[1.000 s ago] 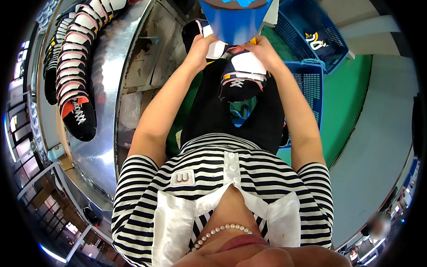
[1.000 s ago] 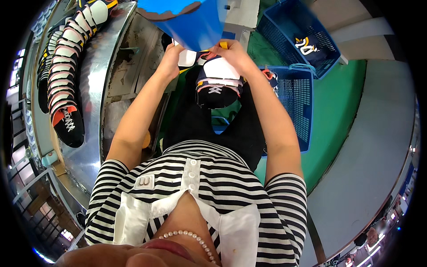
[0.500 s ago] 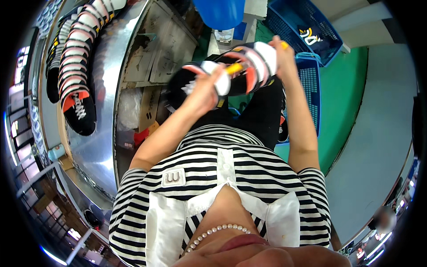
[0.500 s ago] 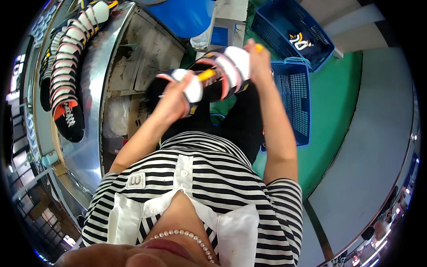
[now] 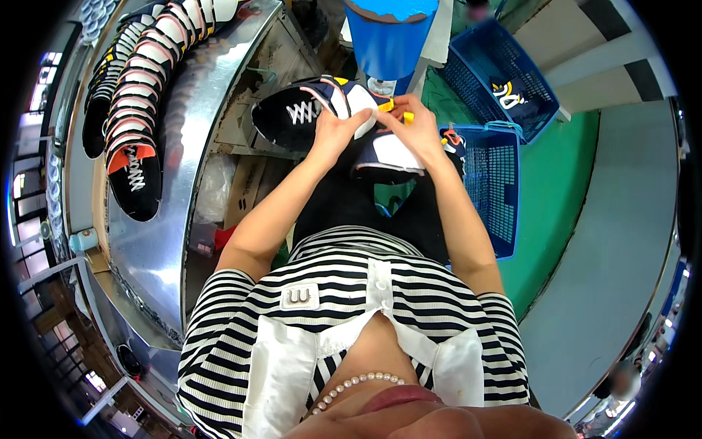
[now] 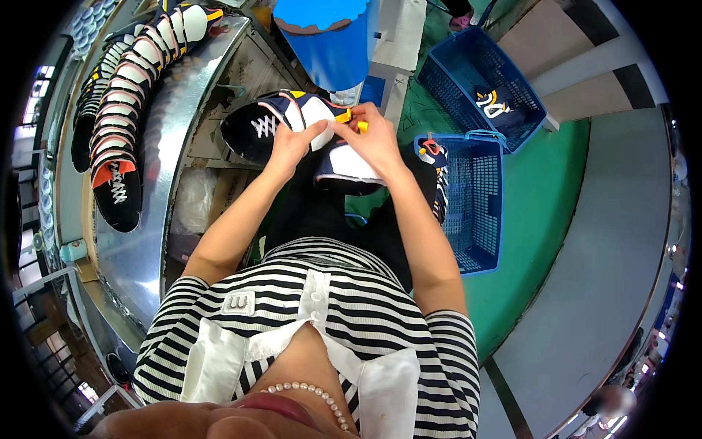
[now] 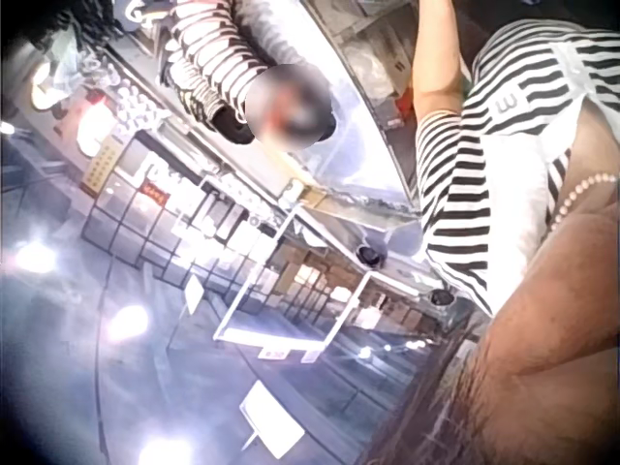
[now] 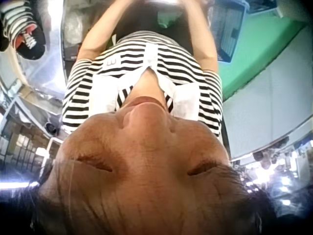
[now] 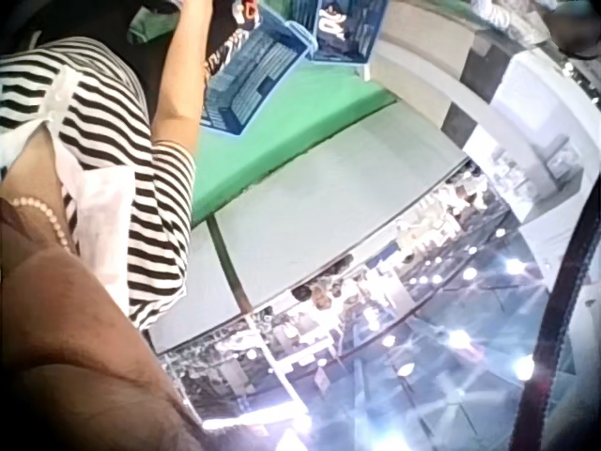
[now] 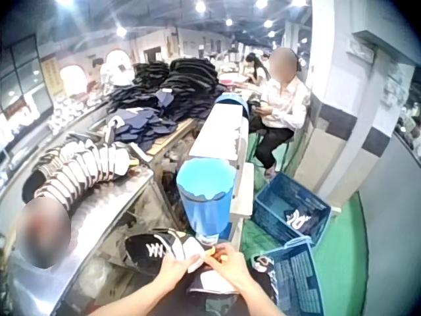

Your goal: The person handles shoe uppers by holding them near a device and then stacking them one by one on a table.

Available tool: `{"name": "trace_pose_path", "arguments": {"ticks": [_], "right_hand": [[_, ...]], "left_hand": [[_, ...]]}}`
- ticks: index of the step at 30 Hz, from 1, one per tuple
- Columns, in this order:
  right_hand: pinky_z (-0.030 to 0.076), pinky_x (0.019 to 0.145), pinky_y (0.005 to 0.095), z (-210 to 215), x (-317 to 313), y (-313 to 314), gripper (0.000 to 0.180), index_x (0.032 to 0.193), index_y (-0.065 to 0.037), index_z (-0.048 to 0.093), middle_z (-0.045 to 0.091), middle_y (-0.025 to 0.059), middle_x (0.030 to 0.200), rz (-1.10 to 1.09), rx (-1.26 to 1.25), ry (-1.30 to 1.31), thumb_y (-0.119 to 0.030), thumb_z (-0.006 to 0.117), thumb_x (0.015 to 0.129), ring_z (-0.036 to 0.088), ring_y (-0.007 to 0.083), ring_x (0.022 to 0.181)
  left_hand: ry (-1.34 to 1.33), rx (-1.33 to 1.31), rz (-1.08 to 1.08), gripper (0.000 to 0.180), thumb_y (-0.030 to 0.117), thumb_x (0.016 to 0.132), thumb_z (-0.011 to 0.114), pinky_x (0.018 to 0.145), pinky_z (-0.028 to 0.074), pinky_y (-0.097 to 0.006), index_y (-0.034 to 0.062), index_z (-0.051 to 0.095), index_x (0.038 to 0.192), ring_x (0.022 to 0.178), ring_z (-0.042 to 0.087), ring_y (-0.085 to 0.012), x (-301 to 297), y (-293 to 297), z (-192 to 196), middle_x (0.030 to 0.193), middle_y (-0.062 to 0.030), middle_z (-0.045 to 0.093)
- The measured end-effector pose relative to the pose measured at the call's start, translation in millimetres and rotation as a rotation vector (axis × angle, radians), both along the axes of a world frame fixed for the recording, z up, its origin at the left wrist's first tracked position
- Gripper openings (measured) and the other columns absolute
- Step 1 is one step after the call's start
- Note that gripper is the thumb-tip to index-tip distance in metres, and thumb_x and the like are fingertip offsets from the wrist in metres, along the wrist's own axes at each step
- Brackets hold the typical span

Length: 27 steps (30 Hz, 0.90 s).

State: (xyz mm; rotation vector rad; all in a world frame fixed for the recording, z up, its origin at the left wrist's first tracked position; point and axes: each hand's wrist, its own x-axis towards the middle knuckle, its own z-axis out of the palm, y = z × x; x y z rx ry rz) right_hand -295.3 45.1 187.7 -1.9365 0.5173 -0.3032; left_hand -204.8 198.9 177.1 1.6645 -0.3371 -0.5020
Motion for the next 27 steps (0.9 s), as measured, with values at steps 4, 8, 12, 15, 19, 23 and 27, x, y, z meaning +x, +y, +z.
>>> {"name": "trace_pose_path", "arguments": {"ticks": [4,8,12,15,19,23,27], "right_hand": [[0.044,0.068,0.0226,-20,26,-19,0.018,0.095,0.003,0.064,0.064,0.0058,0.081,-0.028,0.276,-0.065,-0.012,0.062,0.085,0.057,0.0108,0.075],[0.045,0.07,0.0232,-30,43,-31,0.011,0.09,0.003,0.063,0.062,0.006,0.08,-0.001,0.558,-0.05,-0.006,0.064,0.083,0.057,0.0119,0.075],[0.047,0.065,0.0256,-39,58,-47,0.005,0.085,0.0,0.061,0.062,0.0071,0.08,-0.072,0.782,0.033,-0.001,0.064,0.08,0.059,0.0142,0.073],[0.05,0.059,0.0287,-24,69,-58,0.012,0.089,0.001,0.06,0.061,0.0072,0.079,-0.045,0.888,0.05,0.004,0.053,0.081,0.06,0.0155,0.068],[0.049,0.056,0.0289,-37,55,-74,0.01,0.085,0.001,0.059,0.057,0.0053,0.073,-0.09,0.806,0.111,-0.009,0.06,0.085,0.056,0.0144,0.061],[0.05,0.059,0.0272,-45,8,-86,0.022,0.087,-0.001,0.058,0.057,0.0048,0.077,-0.421,0.845,-0.013,-0.021,0.064,0.088,0.057,0.0146,0.065],[0.047,0.061,0.0286,-58,2,-41,0.029,0.081,-0.005,0.055,0.055,0.0039,0.074,-0.541,0.984,-0.217,-0.031,0.067,0.085,0.055,0.0145,0.068]], "left_hand": [[-0.054,0.075,-0.084,0.037,0.021,0.074,0.072,0.076,0.047,-0.031,-0.0012,0.061,0.101,0.085,0.062,-0.0196,30,-4,5,0.092,-0.0113,0.066],[0.066,-0.045,-0.118,0.036,0.017,0.074,0.072,0.076,0.048,-0.029,-0.0014,0.061,0.103,0.086,0.061,-0.0167,58,-10,-11,0.096,-0.0085,0.065],[0.486,-0.241,-0.024,0.031,0.007,0.078,0.064,0.079,0.049,-0.032,-0.0032,0.059,0.106,0.089,0.063,-0.0193,63,-28,1,0.1,-0.0103,0.064],[0.81,-0.206,0.141,0.034,0.016,0.085,0.05,0.088,0.048,-0.038,-0.0027,0.053,0.114,0.101,0.06,-0.0269,67,-39,-4,0.11,-0.0143,0.061],[0.907,-0.335,0.305,0.034,0.014,0.086,0.052,0.09,0.047,-0.041,-0.0038,0.051,0.115,0.103,0.059,-0.0291,57,-38,0,0.113,-0.0163,0.06],[0.576,-0.396,0.392,0.032,0.005,0.082,0.058,0.082,0.052,-0.036,-0.0048,0.052,0.111,0.093,0.064,-0.0276,41,22,2,0.109,-0.0174,0.062],[0.292,-0.042,0.23,0.04,0.009,0.081,0.066,0.082,0.048,-0.029,-0.0015,0.05,0.116,0.092,0.06,-0.0165,-40,26,30,0.104,-0.0087,0.061]]}}
